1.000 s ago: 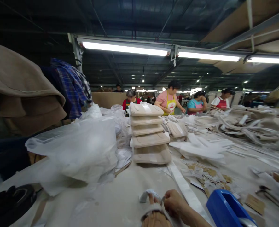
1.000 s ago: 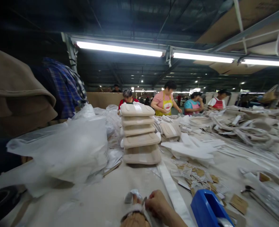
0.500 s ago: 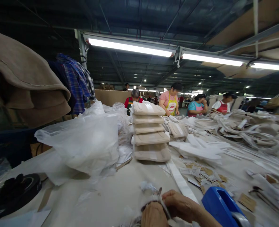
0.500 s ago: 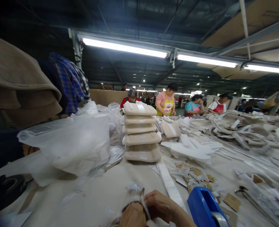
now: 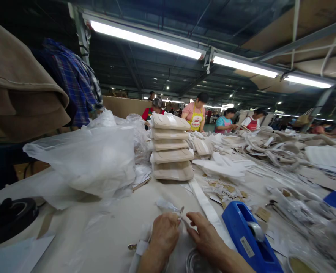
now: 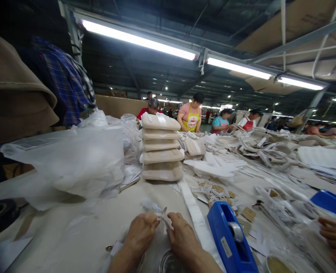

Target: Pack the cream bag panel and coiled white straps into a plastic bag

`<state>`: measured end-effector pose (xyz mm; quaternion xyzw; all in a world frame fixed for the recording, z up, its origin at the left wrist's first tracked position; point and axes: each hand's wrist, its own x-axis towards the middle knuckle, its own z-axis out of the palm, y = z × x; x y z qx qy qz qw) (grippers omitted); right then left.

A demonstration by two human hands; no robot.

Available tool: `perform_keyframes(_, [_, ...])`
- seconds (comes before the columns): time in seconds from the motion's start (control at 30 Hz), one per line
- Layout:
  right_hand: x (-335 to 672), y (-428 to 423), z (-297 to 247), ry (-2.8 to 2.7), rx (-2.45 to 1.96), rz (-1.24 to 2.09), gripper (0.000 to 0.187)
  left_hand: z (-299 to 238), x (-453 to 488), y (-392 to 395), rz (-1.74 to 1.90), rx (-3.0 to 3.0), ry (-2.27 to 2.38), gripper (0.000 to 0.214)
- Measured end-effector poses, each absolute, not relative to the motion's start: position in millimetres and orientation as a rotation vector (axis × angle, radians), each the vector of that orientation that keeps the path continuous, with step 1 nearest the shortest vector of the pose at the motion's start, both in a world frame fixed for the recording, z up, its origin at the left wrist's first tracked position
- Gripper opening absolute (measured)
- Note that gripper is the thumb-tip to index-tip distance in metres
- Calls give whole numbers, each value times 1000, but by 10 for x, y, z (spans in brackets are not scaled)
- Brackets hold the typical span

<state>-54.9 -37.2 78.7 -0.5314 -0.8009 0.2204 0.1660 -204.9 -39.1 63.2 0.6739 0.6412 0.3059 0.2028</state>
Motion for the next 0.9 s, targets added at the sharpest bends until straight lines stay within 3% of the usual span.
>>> perform_keyframes(0.27, [-758,-322,828,-2169,-1606,657,7,818,-2121,-444,1192,1794,1555,29])
perform_keyframes(0.57, [-754,-145,706,-2008,-1275,1032,38,800,-2162,-457,1446,1690,1310,16])
perform_keyframes(0.9, [-816,-138,785,-1816,-1009,1389,15,758,-2180,-415,1528,1562,1169,14])
